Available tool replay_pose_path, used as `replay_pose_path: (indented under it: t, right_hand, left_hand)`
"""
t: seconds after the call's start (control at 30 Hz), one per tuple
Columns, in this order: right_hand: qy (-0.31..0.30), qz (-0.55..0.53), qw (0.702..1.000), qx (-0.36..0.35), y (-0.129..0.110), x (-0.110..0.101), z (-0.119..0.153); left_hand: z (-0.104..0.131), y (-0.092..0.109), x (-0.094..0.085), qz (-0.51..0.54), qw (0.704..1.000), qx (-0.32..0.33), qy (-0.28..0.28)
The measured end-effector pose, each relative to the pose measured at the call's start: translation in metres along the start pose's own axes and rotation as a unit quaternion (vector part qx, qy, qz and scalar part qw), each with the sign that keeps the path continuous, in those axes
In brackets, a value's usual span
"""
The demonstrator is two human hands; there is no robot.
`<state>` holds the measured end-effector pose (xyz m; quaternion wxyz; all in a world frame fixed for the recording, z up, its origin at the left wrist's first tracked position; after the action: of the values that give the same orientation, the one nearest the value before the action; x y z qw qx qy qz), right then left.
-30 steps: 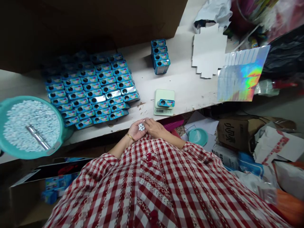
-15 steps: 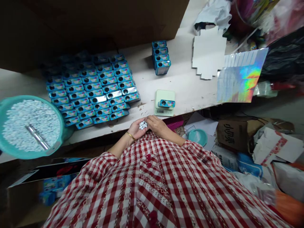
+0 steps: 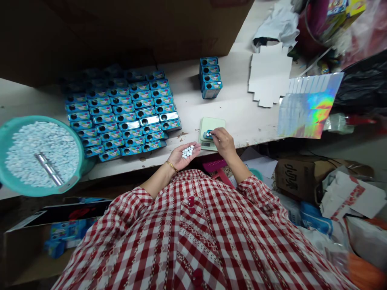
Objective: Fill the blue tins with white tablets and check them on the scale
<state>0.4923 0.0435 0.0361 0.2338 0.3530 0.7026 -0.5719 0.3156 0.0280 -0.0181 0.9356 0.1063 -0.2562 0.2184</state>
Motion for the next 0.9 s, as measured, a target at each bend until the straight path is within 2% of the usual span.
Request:
replay_pose_path:
  t: [0.1,0.3,0.5,0.63,0.77,0.9]
  right_hand:
    - [0.027,0.032,0.999,0.011,-0.004,-0.009,0.009]
    - [0.049,0.015,0.998,0.030,-0.014,-0.015,0.037]
    - [0.121,0.015,0.986,0.111,0.011,-0.034,0.054]
    - [0.102,0.027,0.988,0.116,0.030,-0.036,0.050]
    - [0.060,0.043,0.993,0.089,0.044,-0.032,0.040]
    - [0.057,0.054,0.995,0.062,0.035,-0.033,0.035]
  left_hand:
    - [0.002,0.001,-0.011,0.011,1.000,0.001,0.018]
    - [0.003,0.000,-0.030,0.019,0.999,0.002,0.047]
    - [0.008,-0.001,-0.040,0.018,0.999,0.002,0.048]
    - [0.011,-0.002,-0.042,0.018,0.999,0.000,0.041]
    - [0.017,-0.002,-0.046,0.020,0.998,0.001,0.060]
    - [0.021,-0.003,-0.047,0.018,0.999,0.000,0.049]
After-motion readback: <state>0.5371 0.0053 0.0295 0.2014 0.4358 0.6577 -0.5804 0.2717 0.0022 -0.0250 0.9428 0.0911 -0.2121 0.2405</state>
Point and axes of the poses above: each hand's wrist, its own z-axis away from the middle knuckle, its own x-axis out of the palm, y = z × x, the point moved 6 cm from there along -z, towards the middle knuckle, and after that the axes turned 5 degrees about y, right-handed, at the moved point
